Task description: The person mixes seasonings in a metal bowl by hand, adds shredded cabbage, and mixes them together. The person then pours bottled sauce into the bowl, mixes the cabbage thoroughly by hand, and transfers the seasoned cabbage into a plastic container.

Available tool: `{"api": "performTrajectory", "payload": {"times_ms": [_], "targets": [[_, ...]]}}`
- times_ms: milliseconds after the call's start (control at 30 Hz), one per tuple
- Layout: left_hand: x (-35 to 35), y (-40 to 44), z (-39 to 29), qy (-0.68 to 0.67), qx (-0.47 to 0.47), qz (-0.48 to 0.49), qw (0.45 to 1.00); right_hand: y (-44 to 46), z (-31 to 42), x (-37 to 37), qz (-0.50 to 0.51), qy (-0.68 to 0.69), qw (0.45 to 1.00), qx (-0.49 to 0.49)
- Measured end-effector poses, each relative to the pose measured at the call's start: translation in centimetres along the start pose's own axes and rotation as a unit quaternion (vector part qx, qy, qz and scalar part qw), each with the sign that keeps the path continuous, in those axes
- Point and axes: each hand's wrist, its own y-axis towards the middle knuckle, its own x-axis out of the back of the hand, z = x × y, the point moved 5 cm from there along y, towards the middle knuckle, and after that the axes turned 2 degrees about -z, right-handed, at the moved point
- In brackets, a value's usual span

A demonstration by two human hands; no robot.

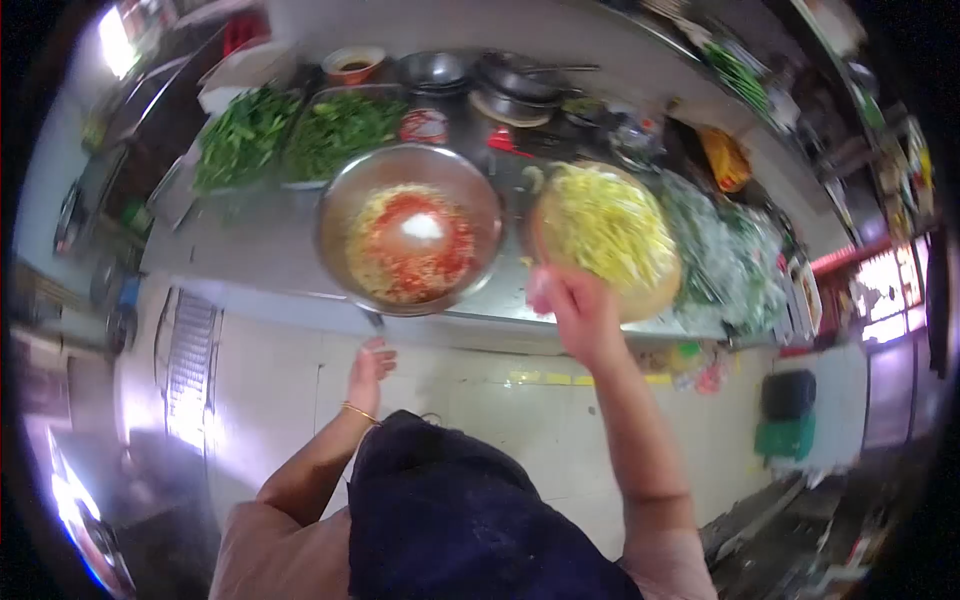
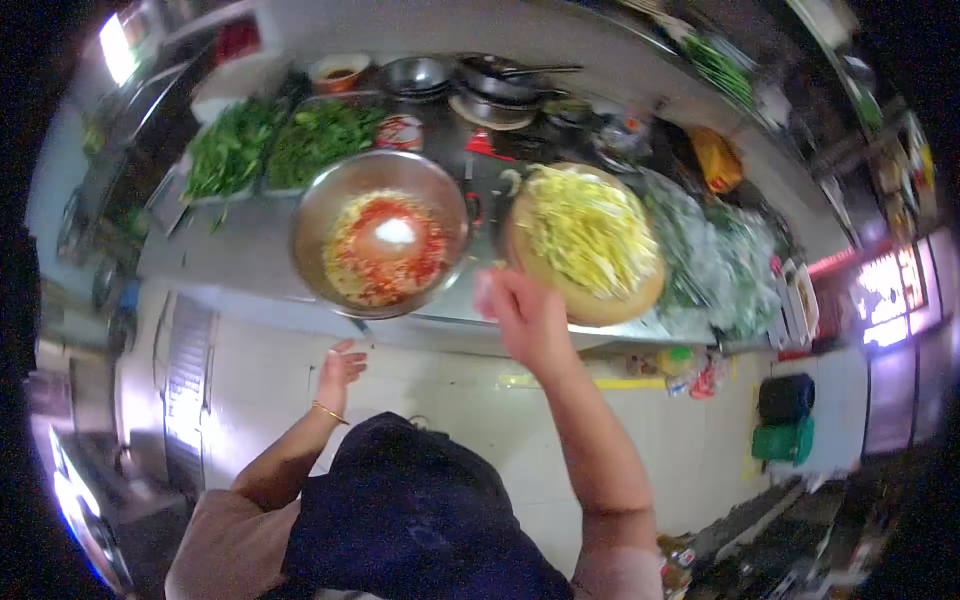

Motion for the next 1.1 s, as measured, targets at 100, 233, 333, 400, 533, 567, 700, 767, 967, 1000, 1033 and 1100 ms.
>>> {"api": "performTrajectory", "payload": {"times_ms": [100,233,333,400,533,567,700,767,967,1000,1033,1100], "targets": [[6.9,-1.8,-1.1,-0.072,0.013,-0.157,0.985,6.7,4.8,-3.2,0.038,-0.211,0.971,0.107],[10.3,-4.8,0.0,-0.113,0.036,-0.274,0.954,12.5,6.5,-5.4,0.045,-0.253,0.935,0.245],[8.7,-4.3,-1.9,-0.119,0.027,-0.299,0.946,15.1,7.0,-6.6,0.072,-0.228,0.918,0.318],[6.7,-2.6,-4.4,-0.116,0.0,-0.307,0.945,16.1,6.5,-7.7,0.122,-0.208,0.933,0.266],[3.5,3.5,-10.3,-0.09,-0.058,-0.35,0.931,18.2,2.6,-9.6,0.252,-0.266,0.904,0.219],[2.9,4.9,-11.9,-0.107,-0.067,-0.365,0.922,18.8,0.9,-10.1,0.286,-0.27,0.891,0.227],[3.3,11.1,-13.1,-0.161,-0.083,-0.351,0.919,22.4,-10.1,-14.6,0.388,-0.364,0.822,0.204],[3.3,12.4,-12.7,-0.177,-0.072,-0.33,0.924,24.3,-15.4,-18.5,0.42,-0.391,0.81,0.117],[3.5,12.6,-11.5,-0.269,-0.073,-0.313,0.908,13.7,-13.4,-25.6,0.522,-0.384,0.738,0.187],[3.7,12.9,-11.7,-0.266,-0.072,-0.312,0.909,12.3,-14.5,-24.7,0.558,-0.377,0.709,0.213],[3.5,12.9,-11.9,-0.266,-0.072,-0.31,0.91,12.8,-17.2,-24.2,0.567,-0.402,0.687,0.213],[2.9,12.6,-12.1,-0.288,-0.06,-0.296,0.909,16.0,-21.8,-22.4,0.565,-0.427,0.7,0.094]]}}
